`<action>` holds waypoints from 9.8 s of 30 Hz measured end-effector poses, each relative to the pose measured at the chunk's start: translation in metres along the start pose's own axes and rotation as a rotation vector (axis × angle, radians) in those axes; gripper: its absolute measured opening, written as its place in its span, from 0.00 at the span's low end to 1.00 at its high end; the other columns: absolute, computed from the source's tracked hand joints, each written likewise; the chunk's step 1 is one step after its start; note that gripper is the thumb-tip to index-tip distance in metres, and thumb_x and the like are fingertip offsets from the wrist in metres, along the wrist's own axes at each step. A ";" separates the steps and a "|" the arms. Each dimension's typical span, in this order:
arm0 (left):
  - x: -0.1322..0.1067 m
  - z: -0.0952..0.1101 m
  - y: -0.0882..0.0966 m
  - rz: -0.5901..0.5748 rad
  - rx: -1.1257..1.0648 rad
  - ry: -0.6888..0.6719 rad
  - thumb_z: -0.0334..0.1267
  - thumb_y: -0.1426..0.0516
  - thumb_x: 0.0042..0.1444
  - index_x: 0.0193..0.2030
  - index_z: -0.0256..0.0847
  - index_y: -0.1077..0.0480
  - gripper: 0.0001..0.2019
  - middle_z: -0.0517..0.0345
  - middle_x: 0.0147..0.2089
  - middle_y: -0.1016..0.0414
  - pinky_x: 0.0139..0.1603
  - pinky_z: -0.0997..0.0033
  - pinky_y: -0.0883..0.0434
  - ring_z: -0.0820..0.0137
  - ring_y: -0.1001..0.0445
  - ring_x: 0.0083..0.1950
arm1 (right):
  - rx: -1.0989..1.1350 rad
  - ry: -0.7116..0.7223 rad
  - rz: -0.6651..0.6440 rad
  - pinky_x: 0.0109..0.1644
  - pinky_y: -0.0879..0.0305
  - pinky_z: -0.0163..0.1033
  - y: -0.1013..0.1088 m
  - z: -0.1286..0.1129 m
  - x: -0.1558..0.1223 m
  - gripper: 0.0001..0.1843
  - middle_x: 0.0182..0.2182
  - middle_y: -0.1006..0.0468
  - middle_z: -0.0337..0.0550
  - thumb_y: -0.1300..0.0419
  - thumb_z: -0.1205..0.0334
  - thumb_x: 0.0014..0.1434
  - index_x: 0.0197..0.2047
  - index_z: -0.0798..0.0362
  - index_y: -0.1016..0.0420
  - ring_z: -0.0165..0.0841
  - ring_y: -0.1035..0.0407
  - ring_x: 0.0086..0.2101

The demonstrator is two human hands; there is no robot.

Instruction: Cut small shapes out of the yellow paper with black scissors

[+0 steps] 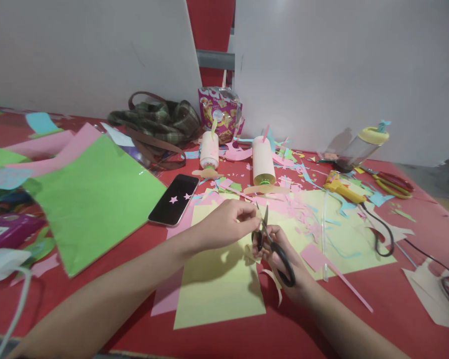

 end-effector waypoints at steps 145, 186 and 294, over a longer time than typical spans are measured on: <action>-0.003 -0.006 -0.035 -0.334 0.095 -0.047 0.32 0.52 0.45 0.24 0.37 0.39 0.04 0.65 0.21 0.42 0.23 0.80 0.45 0.79 0.44 0.22 | -0.127 0.105 0.414 0.24 0.44 0.30 0.036 -0.013 0.000 0.19 0.27 0.37 0.30 0.40 0.71 0.43 0.32 0.46 0.47 0.23 0.43 0.22; 0.001 -0.005 -0.007 0.020 -0.158 0.031 0.34 0.54 0.50 0.20 0.36 0.43 0.10 0.66 0.19 0.43 0.25 0.79 0.44 0.79 0.43 0.23 | -0.149 -0.006 0.026 0.32 0.43 0.36 0.006 0.003 0.000 0.18 0.30 0.40 0.38 0.44 0.48 0.46 0.36 0.45 0.46 0.31 0.42 0.29; -0.011 0.004 -0.036 -0.393 0.041 -0.084 0.27 0.53 0.42 0.14 0.36 0.45 0.09 0.66 0.16 0.50 0.18 0.80 0.51 0.81 0.50 0.18 | -0.057 -0.012 0.205 0.27 0.41 0.30 0.017 -0.002 0.003 0.22 0.27 0.34 0.31 0.37 0.69 0.41 0.32 0.47 0.47 0.24 0.37 0.24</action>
Point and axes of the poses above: each hand's wrist, its own x-axis towards the middle knuckle, its own y-axis out of the back of the hand, z = x × y, the point moved 8 cm from there along x, towards the middle knuckle
